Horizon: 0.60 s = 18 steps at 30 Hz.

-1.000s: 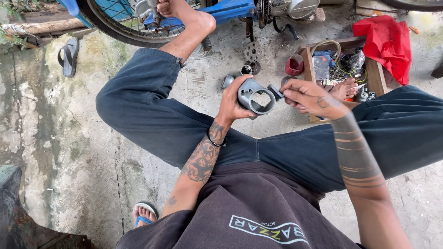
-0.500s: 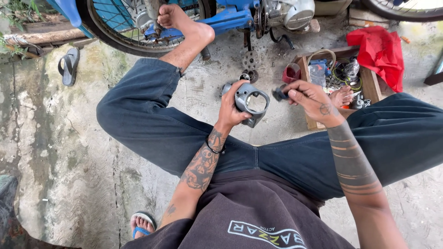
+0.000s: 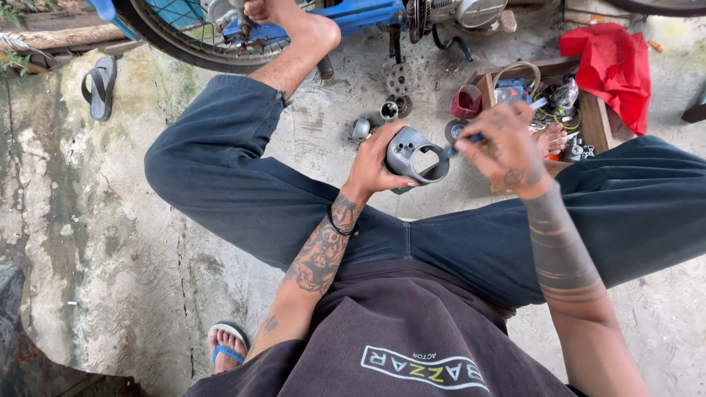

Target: Cleaning a motorcycle engine component using a brush and cleaning solution.

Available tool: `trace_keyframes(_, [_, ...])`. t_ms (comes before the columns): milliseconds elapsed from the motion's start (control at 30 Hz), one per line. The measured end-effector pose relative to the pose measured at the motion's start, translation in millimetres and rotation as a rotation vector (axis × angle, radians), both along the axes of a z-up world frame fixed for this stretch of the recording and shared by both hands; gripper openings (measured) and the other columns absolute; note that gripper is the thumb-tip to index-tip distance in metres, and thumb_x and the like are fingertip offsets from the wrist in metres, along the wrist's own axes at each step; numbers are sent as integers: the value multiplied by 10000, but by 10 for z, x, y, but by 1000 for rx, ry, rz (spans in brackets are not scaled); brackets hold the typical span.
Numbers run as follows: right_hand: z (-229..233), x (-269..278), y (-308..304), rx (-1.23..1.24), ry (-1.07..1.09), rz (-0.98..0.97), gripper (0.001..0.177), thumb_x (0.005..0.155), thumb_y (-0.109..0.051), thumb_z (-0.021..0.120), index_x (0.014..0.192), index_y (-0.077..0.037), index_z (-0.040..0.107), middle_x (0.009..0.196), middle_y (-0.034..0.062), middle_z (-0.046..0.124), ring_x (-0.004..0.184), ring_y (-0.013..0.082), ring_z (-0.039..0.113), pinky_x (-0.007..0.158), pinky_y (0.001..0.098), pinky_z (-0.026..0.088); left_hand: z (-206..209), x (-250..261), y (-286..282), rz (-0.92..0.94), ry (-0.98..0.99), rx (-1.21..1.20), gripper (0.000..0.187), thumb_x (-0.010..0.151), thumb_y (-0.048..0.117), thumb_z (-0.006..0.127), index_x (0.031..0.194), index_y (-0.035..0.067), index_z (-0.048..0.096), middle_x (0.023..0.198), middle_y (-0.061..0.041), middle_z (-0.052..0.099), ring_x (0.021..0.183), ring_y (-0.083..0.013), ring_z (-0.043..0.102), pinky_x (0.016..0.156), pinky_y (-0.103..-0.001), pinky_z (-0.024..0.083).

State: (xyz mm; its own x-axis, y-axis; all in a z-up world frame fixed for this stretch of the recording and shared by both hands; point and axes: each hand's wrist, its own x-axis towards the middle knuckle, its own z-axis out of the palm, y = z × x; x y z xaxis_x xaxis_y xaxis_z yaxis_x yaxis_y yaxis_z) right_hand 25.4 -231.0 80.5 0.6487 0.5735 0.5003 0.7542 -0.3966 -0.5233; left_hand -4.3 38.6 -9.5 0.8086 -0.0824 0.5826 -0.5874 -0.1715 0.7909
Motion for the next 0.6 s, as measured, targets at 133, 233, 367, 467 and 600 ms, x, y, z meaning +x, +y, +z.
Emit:
trace_keyframes(133, [-36, 131, -179, -75, -206, -103, 165, 1002, -277, 793, 983, -124, 734, 753, 62, 617, 932, 301, 633, 963, 420, 298, -31, 4, 2, -30, -10, -5, 1079, 502, 776, 899, 1308, 114, 622, 1133, -189, 683, 1070, -408, 685, 963, -514, 535])
trace_keyframes(233, [98, -8, -29, -45, -131, -37, 169, 970, -304, 792, 957, -147, 732, 734, 37, 610, 908, 277, 629, 963, 406, 298, -37, 6, -18, -49, -3, -4, 1056, 516, 766, 898, 1302, 117, 623, 1136, -182, 687, 1072, -404, 687, 963, -515, 535])
trace_keyframes(367, [87, 95, 2, -94, -156, -117, 113, 977, -230, 798, 997, -133, 743, 761, 65, 627, 905, 291, 629, 961, 419, 293, -96, 7, -6, -81, 20, 64, 1052, 534, 772, 888, 1318, 129, 610, 1178, -168, 687, 1097, -393, 686, 967, -513, 545])
trace_keyframes(467, [-8, 129, -127, -89, -115, -137, 144, 1003, -290, 785, 1024, -162, 723, 777, 40, 620, 925, 267, 618, 1000, 409, 285, -151, 13, -47, -95, 45, 58, 1052, 557, 794, 865, 1334, 134, 603, 1207, -162, 682, 1122, -389, 680, 973, -519, 542])
trace_keyframes(600, [91, -112, 256, -51, -40, -41, 137, 1000, -280, 758, 951, -153, 750, 718, 35, 614, 848, 254, 600, 961, 413, 291, -16, -49, -55, -84, 48, 101, 1010, 593, 749, 873, 1331, 118, 597, 1196, -193, 682, 1110, -422, 680, 967, -545, 544])
